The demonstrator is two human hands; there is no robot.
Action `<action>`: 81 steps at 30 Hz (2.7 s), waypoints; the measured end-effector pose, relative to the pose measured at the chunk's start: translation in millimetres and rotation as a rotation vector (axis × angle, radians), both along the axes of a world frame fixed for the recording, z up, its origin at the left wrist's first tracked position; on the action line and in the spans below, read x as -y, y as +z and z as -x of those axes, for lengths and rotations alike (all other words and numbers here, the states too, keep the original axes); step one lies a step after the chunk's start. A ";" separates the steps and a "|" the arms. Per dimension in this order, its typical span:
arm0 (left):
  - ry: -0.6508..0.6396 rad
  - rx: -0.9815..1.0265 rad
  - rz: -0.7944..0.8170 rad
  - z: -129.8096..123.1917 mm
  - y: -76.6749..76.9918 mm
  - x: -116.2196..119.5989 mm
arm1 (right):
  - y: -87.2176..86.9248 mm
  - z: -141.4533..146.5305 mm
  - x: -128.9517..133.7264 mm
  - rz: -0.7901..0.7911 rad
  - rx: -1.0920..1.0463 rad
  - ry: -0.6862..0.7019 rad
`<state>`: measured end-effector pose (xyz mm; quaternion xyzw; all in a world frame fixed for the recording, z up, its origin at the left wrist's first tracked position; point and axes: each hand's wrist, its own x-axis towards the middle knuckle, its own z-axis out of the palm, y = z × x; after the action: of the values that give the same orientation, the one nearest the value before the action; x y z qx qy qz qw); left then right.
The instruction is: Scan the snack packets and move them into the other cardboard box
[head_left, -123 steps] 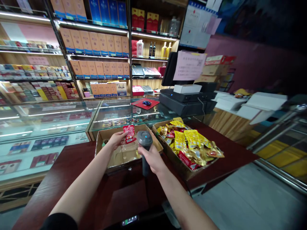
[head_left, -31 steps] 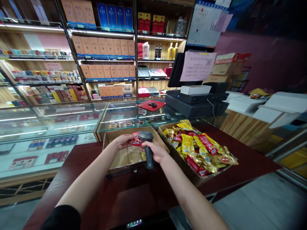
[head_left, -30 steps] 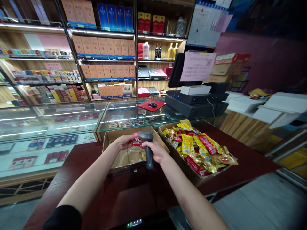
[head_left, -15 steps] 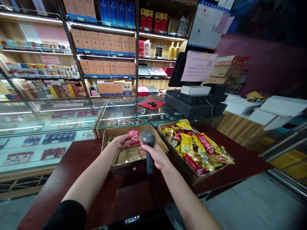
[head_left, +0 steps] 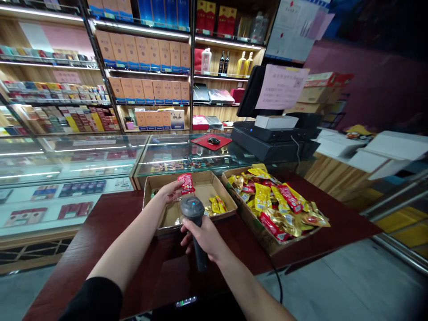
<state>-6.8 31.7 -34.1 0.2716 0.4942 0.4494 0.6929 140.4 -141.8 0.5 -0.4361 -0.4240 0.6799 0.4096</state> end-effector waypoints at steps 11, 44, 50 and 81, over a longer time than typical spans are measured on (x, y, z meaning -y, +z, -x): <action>0.005 0.063 0.061 -4.8 11.2 9.7 | -3.5 0.4 -1.3 0.011 -0.010 -0.060; -0.003 0.007 0.059 -3.4 3.2 7.6 | 3.1 -19.4 -24.7 -0.173 -0.001 -0.274; -0.168 -0.009 -0.016 -24.1 19.7 14.1 | 24.7 -62.9 -82.2 -0.044 0.024 -0.395; -0.344 -0.165 -0.255 -278.9 94.5 -33.9 | 87.7 -311.5 -93.0 0.134 -0.118 -0.686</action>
<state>272.1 65.6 60.4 0.4729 0.4348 0.3597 0.6767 451.9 -48.8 88.3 -0.5390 -0.1831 0.5531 0.6083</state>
